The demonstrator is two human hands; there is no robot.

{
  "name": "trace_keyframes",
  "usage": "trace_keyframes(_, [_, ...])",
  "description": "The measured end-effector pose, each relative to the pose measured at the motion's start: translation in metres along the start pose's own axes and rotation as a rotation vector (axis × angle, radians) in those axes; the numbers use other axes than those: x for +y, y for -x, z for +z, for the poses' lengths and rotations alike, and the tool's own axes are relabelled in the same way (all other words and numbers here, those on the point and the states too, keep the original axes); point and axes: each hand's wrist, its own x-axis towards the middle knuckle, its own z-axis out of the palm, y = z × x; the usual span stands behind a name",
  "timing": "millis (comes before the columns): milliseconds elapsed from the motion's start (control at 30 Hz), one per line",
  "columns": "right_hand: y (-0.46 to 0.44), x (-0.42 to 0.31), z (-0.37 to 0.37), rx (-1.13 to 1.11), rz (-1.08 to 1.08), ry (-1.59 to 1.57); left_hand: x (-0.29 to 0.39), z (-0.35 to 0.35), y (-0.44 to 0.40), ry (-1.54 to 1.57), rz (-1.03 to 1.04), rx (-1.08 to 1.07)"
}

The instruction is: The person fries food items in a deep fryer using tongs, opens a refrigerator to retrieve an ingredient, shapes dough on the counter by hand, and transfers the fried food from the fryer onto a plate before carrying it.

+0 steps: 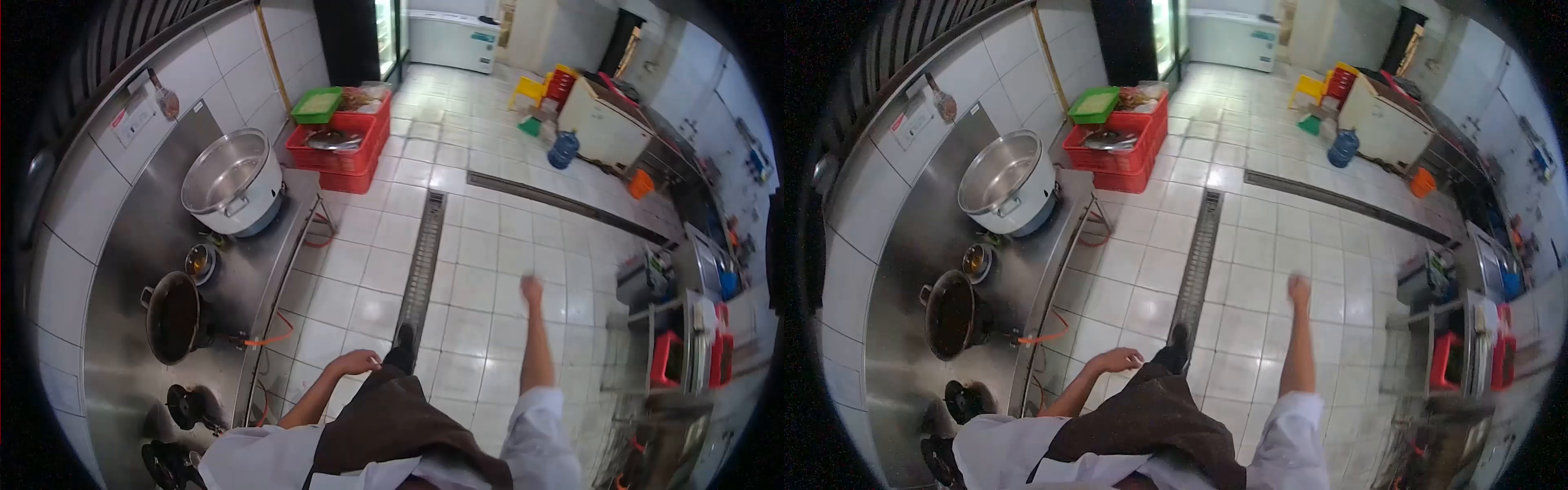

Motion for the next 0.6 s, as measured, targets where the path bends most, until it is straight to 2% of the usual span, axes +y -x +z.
trace_keyframes(33, [-0.096, -0.081, -0.109, 0.135, -0.017, -0.322, 0.016, -0.041, -0.011, -0.194, -0.026, 0.181])
trace_keyframes(67, [-0.174, -0.128, -0.164, 0.2, -0.021, -0.542, 0.011, -0.074, -0.037, -0.016, -0.004, 0.245])
trace_keyframes(100, [-0.234, -0.179, -0.198, 0.265, 0.151, -1.027, 0.015, -0.107, -0.067, -0.008, -0.01, 0.258])
trace_keyframes(133, [-0.287, -0.18, -0.165, 0.264, 0.14, -1.038, 0.023, -0.145, -0.095, 0.112, 0.015, 0.3])
trace_keyframes(167, [-0.343, -0.181, -0.132, 0.232, 0.004, -0.877, 0.035, -0.186, -0.127, 0.229, 0.052, 0.338])
trace_keyframes(200, [-0.393, -0.176, -0.098, 0.201, -0.119, -0.705, 0.053, -0.228, -0.158, 0.181, 0.046, 0.374])
trace_keyframes(233, [-0.398, -0.182, -0.063, 0.23, -0.197, -0.283, 0.076, -0.274, -0.19, 0.185, 0.064, 0.38])
trace_keyframes(267, [-0.407, -0.157, 0.016, -0.029, -0.275, 0.044, 0.101, -0.321, -0.222, -0.03, 0.058, 0.477])
trace_keyframes(300, [-0.388, -0.136, 0.088, 0.02, -0.322, -0.052, 0.129, -0.371, -0.251, -0.249, 0.044, 0.577])
trace_keyframes(333, [-0.359, -0.134, 0.116, -0.506, -0.155, 0.007, 0.169, -0.418, -0.27, -0.201, 0.128, 0.666])
trace_keyframes(367, [-0.315, -0.111, 0.144, -0.722, -0.309, -0.055, 0.209, -0.465, -0.287, -0.159, 0.207, 0.75])
trace_keyframes(400, [-0.275, -0.109, 0.143, -0.914, -0.218, -0.077, 0.235, -0.516, -0.313, -0.069, 0.288, 0.763])
trace_keyframes(467, [-0.253, -0.099, 0.131, -1.074, 0.094, -0.167, 0.283, -0.608, -0.363, 0.017, 0.375, 0.782])
trace_keyframes(533, [-0.283, -0.089, 0.119, -1.117, 0.323, -0.23, 0.33, -0.687, -0.405, -0.078, 0.362, 0.898])
trace_keyframes(600, [-0.356, -0.081, 0.121, -1.116, 0.443, -0.245, 0.332, -0.758, -0.478, -0.067, 0.385, 0.855])
